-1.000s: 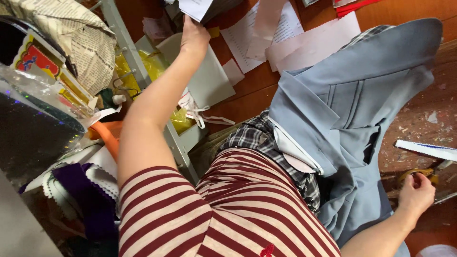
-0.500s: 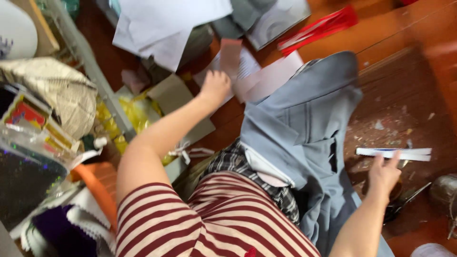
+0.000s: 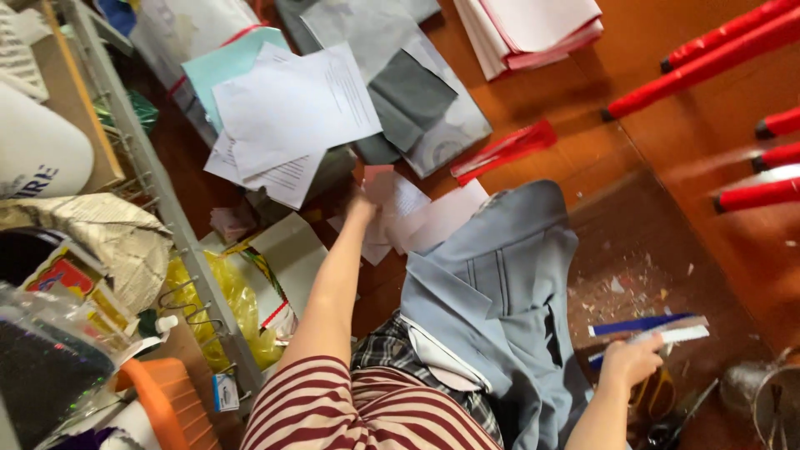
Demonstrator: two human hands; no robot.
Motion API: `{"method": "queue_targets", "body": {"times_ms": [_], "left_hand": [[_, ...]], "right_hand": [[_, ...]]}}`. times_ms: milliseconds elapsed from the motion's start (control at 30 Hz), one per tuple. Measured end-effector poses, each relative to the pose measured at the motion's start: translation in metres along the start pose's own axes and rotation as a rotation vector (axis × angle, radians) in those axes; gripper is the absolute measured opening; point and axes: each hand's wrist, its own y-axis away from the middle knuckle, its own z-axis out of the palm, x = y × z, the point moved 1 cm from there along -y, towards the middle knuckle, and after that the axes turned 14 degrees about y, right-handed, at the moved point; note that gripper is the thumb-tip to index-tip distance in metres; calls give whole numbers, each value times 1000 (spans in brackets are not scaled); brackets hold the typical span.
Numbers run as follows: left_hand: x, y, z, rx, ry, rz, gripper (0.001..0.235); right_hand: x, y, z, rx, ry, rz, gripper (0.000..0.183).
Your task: Cutting strips of paper with scissors and folding them for a craft project.
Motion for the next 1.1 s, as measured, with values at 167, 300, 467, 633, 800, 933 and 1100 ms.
{"method": "queue_targets", "body": {"times_ms": [167,300,467,633,800,933,1100], "left_hand": [[81,70,-88,35,134,-28,22],[145,113,-182,27,273,74,28],[-17,-24,-275,173,655,471,38],[18,-23,-324,461,238,70,66],[30,-11,-235,932,-490,676,29],[105,25,-130,314,255,612,19],[93,-47,-20,144,494,13,42]], "right_hand": [[-1,8,-8,-21,-272,118,82],[4,-2,8,-4,-285,214,73],[23,-15,36,73,-377,141,73],[37,-15,54,130,-410,50,73],[64,-42,96,50,-219,12,42],[67,-39,72,-69,-453,76,23],[122,-48,-10,-107,-56,-71,33]]}}
